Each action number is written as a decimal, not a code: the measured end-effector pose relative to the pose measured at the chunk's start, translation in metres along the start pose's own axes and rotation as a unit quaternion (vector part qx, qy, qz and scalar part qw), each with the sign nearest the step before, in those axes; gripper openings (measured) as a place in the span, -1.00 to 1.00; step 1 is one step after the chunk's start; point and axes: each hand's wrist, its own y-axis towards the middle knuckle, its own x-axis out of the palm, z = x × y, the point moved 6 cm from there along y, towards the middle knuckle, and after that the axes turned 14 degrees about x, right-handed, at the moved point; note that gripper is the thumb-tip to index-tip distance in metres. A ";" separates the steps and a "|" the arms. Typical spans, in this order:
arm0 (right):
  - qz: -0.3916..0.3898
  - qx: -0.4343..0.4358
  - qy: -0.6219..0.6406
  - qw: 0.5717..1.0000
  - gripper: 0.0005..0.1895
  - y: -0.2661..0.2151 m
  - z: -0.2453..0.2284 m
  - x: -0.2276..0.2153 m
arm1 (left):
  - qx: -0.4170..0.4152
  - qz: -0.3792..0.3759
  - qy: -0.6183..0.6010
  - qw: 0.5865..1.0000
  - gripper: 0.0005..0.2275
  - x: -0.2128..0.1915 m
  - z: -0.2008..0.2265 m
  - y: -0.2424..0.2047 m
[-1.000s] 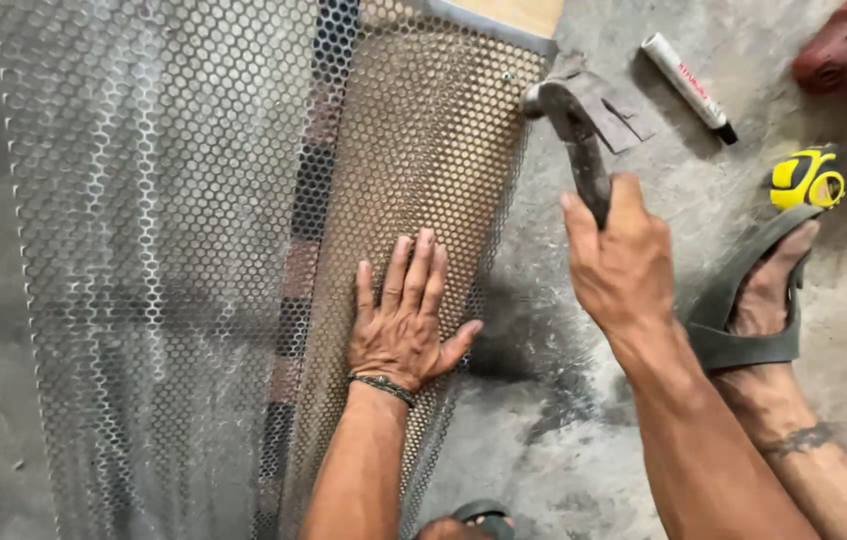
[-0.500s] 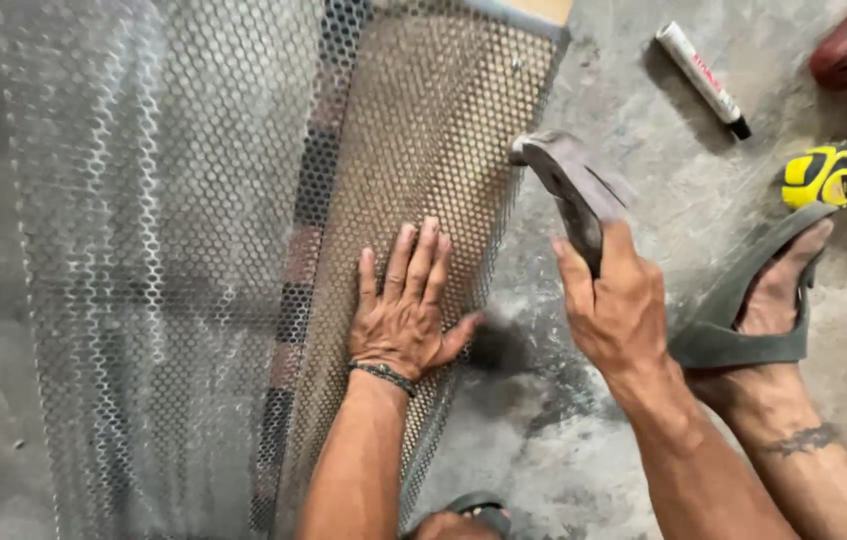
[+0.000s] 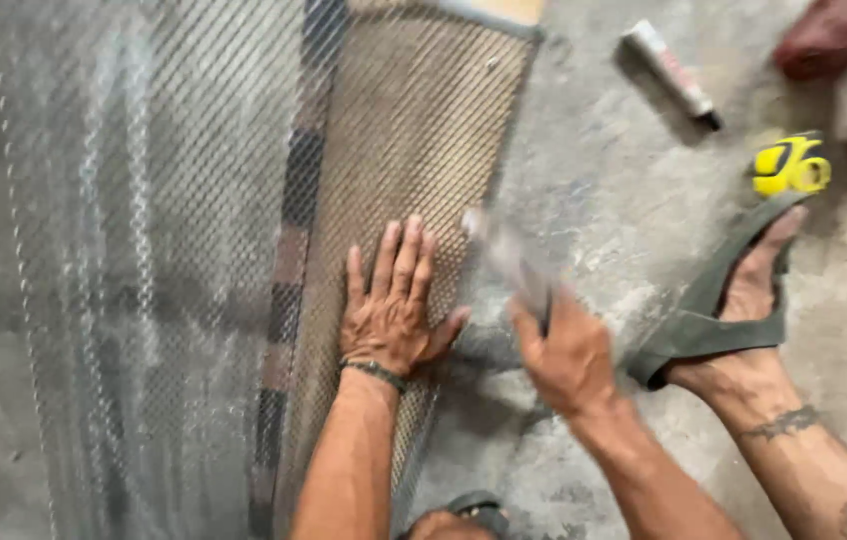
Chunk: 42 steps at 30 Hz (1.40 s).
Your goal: Attaching a metal mesh to a wooden board using a power drill and a hammer
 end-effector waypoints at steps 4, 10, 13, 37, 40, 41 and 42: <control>-0.013 -0.034 -0.015 0.999 -0.58 -0.012 0.059 0.036 | -0.012 -0.051 -0.018 0.998 -0.06 0.007 0.001 0.002; -0.035 -0.018 -0.022 0.999 -0.63 -0.018 0.059 0.032 | -0.007 -0.024 0.015 1.000 -0.03 0.005 0.003 -0.001; -0.100 0.044 0.012 0.994 -0.65 -0.036 0.037 -0.008 | -0.003 -0.019 0.034 0.999 -0.08 0.003 0.007 -0.002; -0.233 0.310 0.142 0.911 -0.64 -0.148 0.258 -0.008 | -0.159 0.060 0.130 0.977 -0.29 0.021 0.105 -0.325; -0.303 0.316 0.276 0.856 -0.76 -0.155 0.271 0.005 | -0.159 0.057 0.148 0.974 -0.28 0.019 0.103 -0.325; -0.356 0.308 0.392 0.790 -0.71 -0.164 0.269 0.011 | -0.155 0.062 0.134 0.977 -0.28 0.019 0.105 -0.327; -0.403 0.298 0.498 0.707 -0.63 -0.171 0.268 0.015 | -0.152 0.067 0.121 0.979 -0.28 0.021 0.107 -0.328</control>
